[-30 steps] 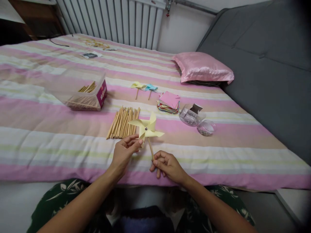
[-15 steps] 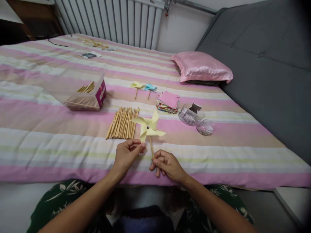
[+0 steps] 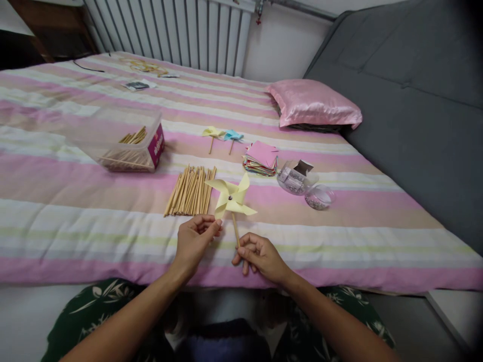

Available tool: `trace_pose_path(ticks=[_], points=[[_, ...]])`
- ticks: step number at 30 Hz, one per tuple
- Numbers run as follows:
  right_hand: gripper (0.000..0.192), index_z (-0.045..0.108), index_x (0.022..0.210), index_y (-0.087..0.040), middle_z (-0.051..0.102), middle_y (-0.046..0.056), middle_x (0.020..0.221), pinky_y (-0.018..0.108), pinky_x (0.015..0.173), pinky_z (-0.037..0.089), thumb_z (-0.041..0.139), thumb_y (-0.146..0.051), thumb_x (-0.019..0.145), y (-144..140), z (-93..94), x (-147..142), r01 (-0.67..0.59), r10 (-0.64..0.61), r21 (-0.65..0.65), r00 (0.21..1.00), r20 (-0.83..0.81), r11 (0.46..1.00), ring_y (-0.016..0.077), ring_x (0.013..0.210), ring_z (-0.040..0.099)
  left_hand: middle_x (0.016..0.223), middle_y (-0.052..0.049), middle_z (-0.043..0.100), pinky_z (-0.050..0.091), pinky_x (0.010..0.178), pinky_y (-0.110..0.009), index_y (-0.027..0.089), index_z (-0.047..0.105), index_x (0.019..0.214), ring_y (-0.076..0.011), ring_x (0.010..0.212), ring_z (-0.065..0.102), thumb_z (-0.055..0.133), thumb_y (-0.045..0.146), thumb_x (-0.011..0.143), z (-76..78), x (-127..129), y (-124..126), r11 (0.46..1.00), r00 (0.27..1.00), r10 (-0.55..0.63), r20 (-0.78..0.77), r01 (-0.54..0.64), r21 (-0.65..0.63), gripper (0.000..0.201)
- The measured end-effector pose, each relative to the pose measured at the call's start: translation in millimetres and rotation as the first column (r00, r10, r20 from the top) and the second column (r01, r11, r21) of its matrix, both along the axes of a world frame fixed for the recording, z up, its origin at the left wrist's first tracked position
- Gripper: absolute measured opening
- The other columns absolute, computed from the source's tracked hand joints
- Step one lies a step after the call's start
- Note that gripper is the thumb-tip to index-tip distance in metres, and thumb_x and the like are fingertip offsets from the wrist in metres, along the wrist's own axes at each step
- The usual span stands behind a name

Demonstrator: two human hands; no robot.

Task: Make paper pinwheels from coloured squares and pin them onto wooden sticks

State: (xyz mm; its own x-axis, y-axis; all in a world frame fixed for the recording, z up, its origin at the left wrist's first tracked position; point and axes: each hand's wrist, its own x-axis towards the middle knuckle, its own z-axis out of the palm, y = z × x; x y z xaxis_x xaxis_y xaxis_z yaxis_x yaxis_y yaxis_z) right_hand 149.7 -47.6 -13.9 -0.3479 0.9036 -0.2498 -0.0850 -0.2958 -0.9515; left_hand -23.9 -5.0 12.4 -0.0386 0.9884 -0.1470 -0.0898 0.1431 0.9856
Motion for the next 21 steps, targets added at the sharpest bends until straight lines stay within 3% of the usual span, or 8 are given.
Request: trace_pose_path(ticks=[13,21], points=[[0.029,0.048,0.084,-0.017,0.07,0.003,0.072,0.016,0.036,0.031,0.061,-0.043,0.078,0.8,-1.0,0.2,0.0,0.0,-0.005,1.0,-0.003,1.0,0.0079,0.041,0.057,0.058,0.0,0.066,0.041,0.049,-0.018,0.013,0.063,0.075,-0.0095,0.051,0.055,0.075,0.03,0.063,1.8,0.3,-0.7,0.998,0.998,0.065,0.017,-0.065,-0.006,0.025],[0.03,0.048,0.085,-0.018,0.07,0.003,0.073,0.016,0.035,0.03,0.06,-0.044,0.079,0.1,-1.2,-0.1,0.009,-0.008,0.006,1.0,-0.006,1.0,0.0083,0.041,0.057,0.056,-0.001,0.065,0.041,0.048,-0.02,0.013,0.063,0.074,-0.0121,0.051,0.057,0.075,0.034,0.061,0.9,1.8,0.9,1.0,0.999,-0.011,-0.047,0.01,-0.029,0.027]])
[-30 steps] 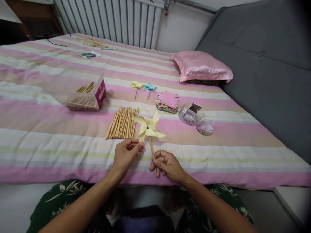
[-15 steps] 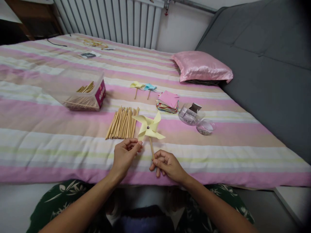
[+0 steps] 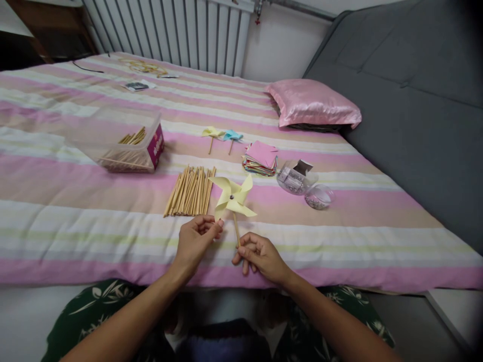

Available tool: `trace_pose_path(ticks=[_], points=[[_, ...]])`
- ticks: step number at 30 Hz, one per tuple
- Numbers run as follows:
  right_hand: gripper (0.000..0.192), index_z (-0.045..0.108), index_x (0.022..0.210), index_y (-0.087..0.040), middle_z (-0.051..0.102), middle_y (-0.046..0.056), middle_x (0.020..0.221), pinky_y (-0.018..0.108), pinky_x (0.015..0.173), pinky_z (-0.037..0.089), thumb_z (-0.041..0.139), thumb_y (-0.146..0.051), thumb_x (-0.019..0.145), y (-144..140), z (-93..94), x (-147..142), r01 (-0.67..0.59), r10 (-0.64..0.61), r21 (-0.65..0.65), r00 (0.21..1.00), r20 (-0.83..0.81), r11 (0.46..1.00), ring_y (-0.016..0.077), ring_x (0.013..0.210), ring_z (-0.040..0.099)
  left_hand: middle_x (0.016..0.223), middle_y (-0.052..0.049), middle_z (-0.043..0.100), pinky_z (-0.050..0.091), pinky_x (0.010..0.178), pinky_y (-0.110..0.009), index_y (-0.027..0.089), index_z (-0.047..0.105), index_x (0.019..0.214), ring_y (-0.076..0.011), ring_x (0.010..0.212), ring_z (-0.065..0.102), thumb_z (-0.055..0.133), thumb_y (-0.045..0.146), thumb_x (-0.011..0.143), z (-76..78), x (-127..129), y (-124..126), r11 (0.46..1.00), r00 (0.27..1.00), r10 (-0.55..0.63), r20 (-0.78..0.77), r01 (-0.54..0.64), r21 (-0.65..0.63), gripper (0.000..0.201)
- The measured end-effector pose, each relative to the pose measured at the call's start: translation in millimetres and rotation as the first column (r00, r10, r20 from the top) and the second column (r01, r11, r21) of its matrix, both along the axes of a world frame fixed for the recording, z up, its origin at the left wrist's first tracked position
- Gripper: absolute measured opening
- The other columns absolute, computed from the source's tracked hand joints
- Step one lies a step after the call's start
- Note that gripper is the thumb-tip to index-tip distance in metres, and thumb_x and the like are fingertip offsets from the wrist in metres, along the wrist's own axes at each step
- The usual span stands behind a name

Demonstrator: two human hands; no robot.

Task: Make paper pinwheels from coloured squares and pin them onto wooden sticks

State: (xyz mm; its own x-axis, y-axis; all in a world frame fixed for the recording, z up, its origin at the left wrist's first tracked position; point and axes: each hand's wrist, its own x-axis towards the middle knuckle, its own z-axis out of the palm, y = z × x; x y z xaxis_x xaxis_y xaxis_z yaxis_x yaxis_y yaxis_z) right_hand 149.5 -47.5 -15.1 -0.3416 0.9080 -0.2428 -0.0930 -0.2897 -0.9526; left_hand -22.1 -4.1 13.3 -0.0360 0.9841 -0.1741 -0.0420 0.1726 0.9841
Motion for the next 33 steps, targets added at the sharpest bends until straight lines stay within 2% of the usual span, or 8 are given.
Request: trace_pose_path(ticks=[3,6,9,12,17,28,31,33], points=[[0.031,0.046,0.084,-0.019,0.07,0.003,0.072,0.016,0.035,0.03,0.06,-0.046,0.078,0.4,0.8,0.0,0.021,-0.021,0.003,1.0,-0.005,1.0,0.0087,0.041,0.057,0.056,-0.002,0.065,0.042,0.049,-0.021,0.013,0.067,0.071,-0.0135,0.052,0.058,0.074,0.034,0.062,-0.5,0.7,-2.0,0.988,0.983,-0.148,-0.11,0.151,0.014,0.023],[0.031,0.046,0.084,-0.019,0.069,0.002,0.071,0.016,0.036,0.031,0.059,-0.046,0.078,1.2,1.0,0.0,0.032,-0.032,0.011,0.999,-0.013,0.999,0.0083,0.041,0.057,0.063,-0.005,0.069,0.044,0.053,-0.022,0.015,0.072,0.072,-0.0153,0.056,0.06,0.068,0.033,0.069,-1.6,1.9,-6.6,0.944,0.926,-0.314,-0.208,0.329,0.04,0.019],[0.03,0.048,0.086,-0.018,0.068,0.002,0.07,0.016,0.036,0.032,0.058,-0.045,0.079,1.9,-0.1,-0.3,0.044,-0.044,0.033,0.999,-0.002,0.998,0.0078,0.041,0.056,0.072,-0.006,0.073,0.047,0.062,-0.025,0.017,0.075,0.081,-0.0186,0.067,0.064,0.063,0.034,0.075,-4.7,4.6,-11.8,0.899,0.885,-0.403,-0.234,0.431,0.08,0.021],[0.031,0.049,0.084,-0.018,0.068,0.002,0.07,0.016,0.035,0.031,0.059,-0.047,0.078,2.2,-1.3,-1.0,0.061,-0.061,0.042,0.998,0.015,0.997,0.0079,0.04,0.056,0.076,-0.007,0.072,0.049,0.068,-0.028,0.018,0.074,0.089,-0.021,0.073,0.065,0.061,0.034,0.077,-8.4,8.6,-15.6,0.894,0.885,-0.402,-0.235,0.435,0.11,0.024],[0.031,0.048,0.08,-0.018,0.068,0.003,0.072,0.016,0.035,0.031,0.059,-0.047,0.078,1.6,-2.6,-1.8,0.052,-0.053,0.045,0.998,0.022,0.998,0.0082,0.041,0.057,0.08,-0.008,0.073,0.049,0.073,-0.03,0.02,0.075,0.083,-0.0218,0.079,0.066,0.061,0.032,0.077,-10.7,13.3,-18.0,0.909,0.916,-0.353,-0.189,0.384,0.163,0.02],[0.03,0.051,0.082,-0.017,0.067,0.004,0.079,0.017,0.037,0.035,0.054,-0.047,0.081,1.0,-2.2,-1.8,0.01,-0.015,0.083,0.998,0.061,0.997,0.0074,0.045,0.057,0.063,-0.004,0.065,0.045,0.064,-0.026,0.017,0.071,0.068,-0.0176,0.065,0.059,0.062,0.036,0.075,-10.4,13.1,-16.0,0.916,0.92,-0.357,-0.162,0.379,0.134,0.022],[0.031,0.052,0.082,-0.017,0.066,0.003,0.079,0.017,0.036,0.035,0.054,-0.048,0.081,2.3,0.3,-1.3,0.064,-0.068,0.066,0.996,0.051,0.996,0.0073,0.044,0.057,0.063,-0.004,0.064,0.045,0.066,-0.026,0.017,0.07,0.065,-0.0177,0.066,0.058,0.058,0.037,0.078,-8.1,11.5,-15.0,0.902,0.905,-0.395,-0.157,0.414,0.12,0.027],[0.031,0.05,0.082,-0.017,0.064,0.002,0.076,0.016,0.035,0.034,0.055,-0.047,0.08,3.3,1.4,-0.6,0.153,-0.155,0.048,0.987,0.031,0.987,0.0071,0.043,0.055,0.069,-0.005,0.067,0.044,0.068,-0.026,0.017,0.071,0.069,-0.0183,0.07,0.059,0.059,0.037,0.078,-7.5,11.0,-14.7,0.903,0.903,-0.399,-0.157,0.417,0.103,0.025]])
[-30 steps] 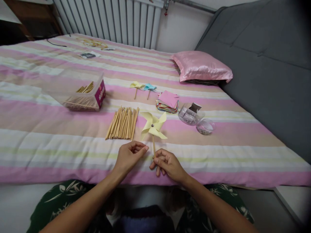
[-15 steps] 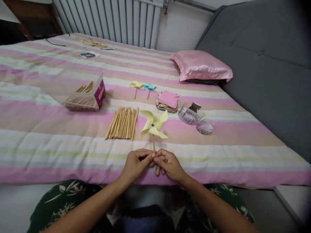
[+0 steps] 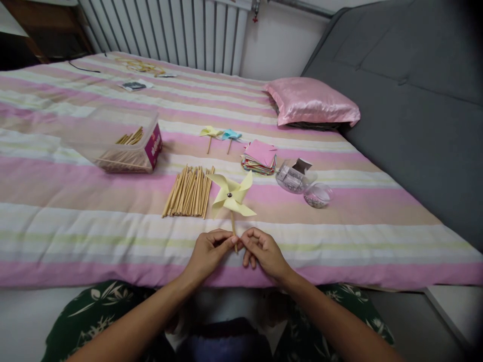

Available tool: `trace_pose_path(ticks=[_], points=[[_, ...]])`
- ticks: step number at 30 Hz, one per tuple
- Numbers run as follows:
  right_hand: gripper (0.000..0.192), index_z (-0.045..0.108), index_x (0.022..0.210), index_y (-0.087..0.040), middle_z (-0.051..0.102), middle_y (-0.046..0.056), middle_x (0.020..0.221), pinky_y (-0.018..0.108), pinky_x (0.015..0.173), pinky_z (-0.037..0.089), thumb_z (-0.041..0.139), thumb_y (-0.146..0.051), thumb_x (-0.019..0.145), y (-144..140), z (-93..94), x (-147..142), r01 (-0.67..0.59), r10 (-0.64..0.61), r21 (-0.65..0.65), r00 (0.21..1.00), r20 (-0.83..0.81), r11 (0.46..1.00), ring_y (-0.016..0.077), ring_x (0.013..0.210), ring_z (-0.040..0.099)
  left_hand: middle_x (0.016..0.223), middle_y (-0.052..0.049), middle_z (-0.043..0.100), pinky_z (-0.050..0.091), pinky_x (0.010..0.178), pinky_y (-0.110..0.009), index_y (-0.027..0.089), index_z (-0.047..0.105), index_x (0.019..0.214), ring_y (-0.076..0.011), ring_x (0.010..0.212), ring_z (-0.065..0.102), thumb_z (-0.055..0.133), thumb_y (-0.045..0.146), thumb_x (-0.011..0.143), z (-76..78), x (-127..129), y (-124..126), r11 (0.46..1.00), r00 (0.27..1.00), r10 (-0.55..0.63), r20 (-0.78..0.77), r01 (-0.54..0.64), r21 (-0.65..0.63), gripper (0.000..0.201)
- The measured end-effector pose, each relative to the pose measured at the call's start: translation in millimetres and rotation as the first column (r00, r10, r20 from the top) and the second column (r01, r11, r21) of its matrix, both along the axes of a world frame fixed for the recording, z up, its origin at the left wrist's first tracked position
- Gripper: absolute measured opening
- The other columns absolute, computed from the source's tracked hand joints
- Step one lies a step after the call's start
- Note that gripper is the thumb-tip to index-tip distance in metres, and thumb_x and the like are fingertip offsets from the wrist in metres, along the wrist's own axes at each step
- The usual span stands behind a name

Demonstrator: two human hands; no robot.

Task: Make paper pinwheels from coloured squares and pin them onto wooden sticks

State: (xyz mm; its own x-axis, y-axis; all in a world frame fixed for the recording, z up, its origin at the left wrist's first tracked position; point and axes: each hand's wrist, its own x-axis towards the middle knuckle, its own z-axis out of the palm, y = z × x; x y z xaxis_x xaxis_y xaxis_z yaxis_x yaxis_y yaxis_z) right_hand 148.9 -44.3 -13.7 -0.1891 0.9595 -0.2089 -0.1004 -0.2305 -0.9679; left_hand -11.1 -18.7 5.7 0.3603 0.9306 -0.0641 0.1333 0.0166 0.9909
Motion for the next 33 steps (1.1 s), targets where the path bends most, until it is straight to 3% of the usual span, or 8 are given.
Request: trace_pose_path(ticks=[4,7,11,14,22,33], points=[[0.029,0.049,0.092,-0.019,0.063,0.004,0.083,0.017,0.036,0.034,0.059,-0.043,0.079,1.1,1.4,2.7,0.231,-0.23,0.041,0.973,-0.033,0.972,0.0075,0.047,0.055,0.061,-0.001,0.063,0.039,0.057,-0.023,0.017,0.07,0.067,-0.0151,0.058,0.054,0.06,0.038,0.076,-0.4,0.3,0.3,0.998,1.0,0.007,-0.008,-0.007,-0.064,0.025],[0.033,0.048,0.107,-0.022,0.061,0.008,0.103,0.018,0.042,0.039,0.056,-0.04,0.082,1.3,1.6,6.1,0.336,-0.342,0.166,0.94,0.011,0.927,0.0107,0.063,0.058,0.052,0.001,0.058,0.033,0.049,-0.022,0.016,0.069,0.064,-0.0118,0.048,0.046,0.058,0.04,0.076,-0.2,0.6,0.2,0.994,1.0,-0.016,-0.001,0.016,-0.105,0.029],[0.042,0.044,0.126,-0.026,0.047,0.009,0.132,0.023,0.06,0.047,0.049,-0.039,0.086,1.4,1.7,10.1,0.303,-0.342,0.279,0.935,0.1,0.911,0.0182,0.096,0.055,0.055,-0.001,0.06,0.034,0.049,-0.021,0.015,0.068,0.064,-0.0117,0.049,0.046,0.057,0.039,0.076,1.2,0.9,-0.5,0.994,1.0,-0.025,-0.002,0.024,-0.103,0.029],[0.045,0.04,0.132,-0.03,0.039,0.006,0.14,0.026,0.067,0.048,0.044,-0.04,0.089,0.7,3.6,11.0,0.221,-0.265,0.289,0.956,0.125,0.932,0.0208,0.106,0.049,0.054,-0.001,0.06,0.035,0.049,-0.021,0.016,0.068,0.063,-0.0119,0.049,0.046,0.057,0.038,0.076,1.7,1.4,-1.1,0.995,0.999,-0.033,-0.013,0.032,-0.091,0.029],[0.05,0.035,0.137,-0.029,0.056,0.006,0.104,0.027,0.073,0.045,0.043,-0.041,0.089,-1.1,4.5,12.0,0.145,-0.19,0.255,0.968,0.164,0.956,0.0156,0.084,0.053,0.056,-0.001,0.059,0.035,0.053,-0.023,0.016,0.066,0.062,-0.0128,0.052,0.047,0.056,0.037,0.078,3.2,1.1,-0.7,0.995,0.998,-0.054,-0.031,0.051,-0.084,0.029],[0.042,0.048,0.128,-0.026,0.057,0.004,0.095,0.026,0.07,0.045,0.046,-0.04,0.088,-0.9,1.8,10.8,0.155,-0.198,0.257,0.968,0.152,0.954,0.0151,0.082,0.053,0.056,0.0,0.058,0.033,0.053,-0.022,0.015,0.067,0.064,-0.0116,0.053,0.045,0.056,0.036,0.078,0.7,0.3,-0.9,0.995,0.998,-0.059,-0.023,0.057,-0.086,0.028]])
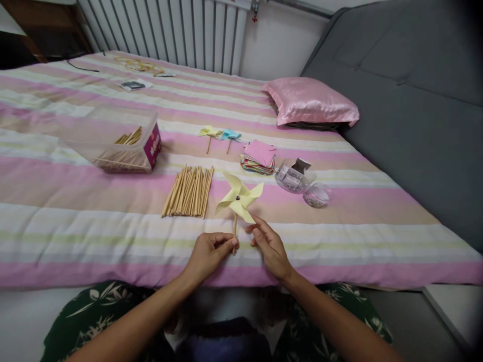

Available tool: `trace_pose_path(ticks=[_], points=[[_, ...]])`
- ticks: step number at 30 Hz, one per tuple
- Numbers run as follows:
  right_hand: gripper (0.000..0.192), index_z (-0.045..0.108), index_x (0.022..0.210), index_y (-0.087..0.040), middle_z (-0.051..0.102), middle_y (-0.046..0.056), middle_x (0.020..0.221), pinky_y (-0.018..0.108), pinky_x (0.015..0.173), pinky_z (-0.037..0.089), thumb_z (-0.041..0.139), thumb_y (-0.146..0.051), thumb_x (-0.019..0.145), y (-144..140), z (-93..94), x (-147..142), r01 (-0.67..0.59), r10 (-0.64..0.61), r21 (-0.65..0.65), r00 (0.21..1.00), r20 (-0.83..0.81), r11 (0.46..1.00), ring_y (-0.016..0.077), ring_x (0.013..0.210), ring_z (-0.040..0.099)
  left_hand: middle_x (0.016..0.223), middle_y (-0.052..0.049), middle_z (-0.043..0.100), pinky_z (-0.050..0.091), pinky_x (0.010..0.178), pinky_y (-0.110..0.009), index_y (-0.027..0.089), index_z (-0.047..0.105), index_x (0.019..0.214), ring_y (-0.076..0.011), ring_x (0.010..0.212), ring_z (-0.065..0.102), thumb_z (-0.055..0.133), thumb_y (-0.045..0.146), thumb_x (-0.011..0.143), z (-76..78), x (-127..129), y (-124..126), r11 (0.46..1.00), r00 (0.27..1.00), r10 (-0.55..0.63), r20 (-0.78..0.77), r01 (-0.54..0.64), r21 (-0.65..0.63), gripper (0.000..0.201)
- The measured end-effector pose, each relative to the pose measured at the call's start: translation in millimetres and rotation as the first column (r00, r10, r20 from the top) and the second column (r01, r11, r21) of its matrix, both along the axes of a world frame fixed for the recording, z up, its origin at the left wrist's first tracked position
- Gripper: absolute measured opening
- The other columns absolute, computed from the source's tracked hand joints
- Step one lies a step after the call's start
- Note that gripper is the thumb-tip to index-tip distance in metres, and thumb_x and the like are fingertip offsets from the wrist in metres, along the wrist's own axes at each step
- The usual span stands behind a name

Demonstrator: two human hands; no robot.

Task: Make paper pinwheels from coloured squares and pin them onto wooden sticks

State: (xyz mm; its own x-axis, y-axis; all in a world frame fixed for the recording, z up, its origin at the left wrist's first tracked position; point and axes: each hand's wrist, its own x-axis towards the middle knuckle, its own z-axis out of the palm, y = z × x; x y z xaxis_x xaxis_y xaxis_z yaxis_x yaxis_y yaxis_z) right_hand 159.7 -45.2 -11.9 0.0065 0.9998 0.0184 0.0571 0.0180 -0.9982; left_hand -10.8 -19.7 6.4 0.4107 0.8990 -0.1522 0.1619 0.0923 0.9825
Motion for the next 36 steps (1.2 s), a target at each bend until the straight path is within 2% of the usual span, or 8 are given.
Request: trace_pose_path(ticks=[9,13,18,26,30,33,36], points=[[0.039,0.052,0.125,-0.025,0.06,0.004,0.096,0.026,0.066,0.046,0.044,-0.04,0.089,0.3,1.9,-0.5,-0.019,0.017,0.043,0.998,0.055,0.999,0.015,0.078,0.055,0.055,0.002,0.054,0.03,0.053,-0.021,0.011,0.065,0.064,-0.0093,0.052,0.04,0.057,0.036,0.078,1.3,1.1,1.5,1.0,1.0,-0.013,-0.015,0.012,-0.024,0.029],[0.039,0.052,0.125,-0.026,0.061,0.005,0.098,0.029,0.07,0.047,0.044,-0.038,0.089,0.3,3.8,-0.9,-0.036,0.026,0.087,0.993,0.119,0.996,0.0181,0.086,0.056,0.056,0.001,0.054,0.031,0.054,-0.021,0.011,0.066,0.066,-0.0096,0.053,0.041,0.056,0.036,0.078,0.2,0.7,0.9,0.999,1.0,-0.017,-0.01,0.017,-0.03,0.029],[0.039,0.05,0.127,-0.027,0.059,0.006,0.113,0.029,0.074,0.047,0.043,-0.036,0.09,-0.2,2.8,1.1,-0.067,0.05,0.1,0.985,0.163,0.993,0.0198,0.097,0.055,0.055,0.002,0.053,0.031,0.054,-0.021,0.012,0.065,0.064,-0.0092,0.052,0.04,0.057,0.036,0.078,-1.6,-0.2,0.6,0.999,1.0,-0.022,-0.005,0.021,-0.034,0.029],[0.039,0.047,0.128,-0.027,0.054,0.007,0.123,0.025,0.064,0.048,0.043,-0.037,0.09,2.2,0.2,2.2,-0.036,0.031,0.064,0.997,0.069,0.997,0.0172,0.091,0.057,0.055,0.002,0.054,0.032,0.055,-0.021,0.013,0.065,0.063,-0.0099,0.053,0.042,0.056,0.036,0.078,-0.2,0.7,1.8,1.0,0.999,-0.03,-0.03,0.03,0.003,0.029],[0.048,0.034,0.136,-0.029,0.042,0.008,0.136,0.026,0.064,0.049,0.045,-0.036,0.089,10.6,7.3,12.9,0.025,-0.039,0.149,0.995,0.089,0.988,0.0177,0.097,0.055,0.057,0.001,0.055,0.033,0.056,-0.021,0.013,0.064,0.063,-0.0109,0.055,0.044,0.055,0.036,0.078,-0.4,0.9,1.5,1.0,0.999,-0.031,-0.022,0.031,-0.005,0.029],[0.06,0.022,0.141,-0.029,0.04,0.01,0.137,0.029,0.069,0.05,0.049,-0.033,0.087,17.9,14.8,25.7,0.079,-0.133,0.258,0.971,0.2,0.963,0.0178,0.096,0.056,0.058,0.0,0.056,0.033,0.056,-0.022,0.013,0.063,0.063,-0.0115,0.056,0.044,0.055,0.036,0.079,-2.4,0.3,1.1,0.999,0.999,-0.035,-0.022,0.034,-0.01,0.029],[0.065,0.019,0.141,-0.03,0.041,0.01,0.137,0.029,0.068,0.051,0.052,-0.027,0.085,22.1,19.8,35.0,0.101,-0.217,0.349,0.925,0.311,0.932,0.0182,0.095,0.057,0.057,0.001,0.054,0.032,0.056,-0.022,0.013,0.063,0.064,-0.0114,0.055,0.043,0.054,0.036,0.079,-5.6,-0.3,0.6,0.999,0.998,-0.04,-0.051,0.041,0.004,0.029]])
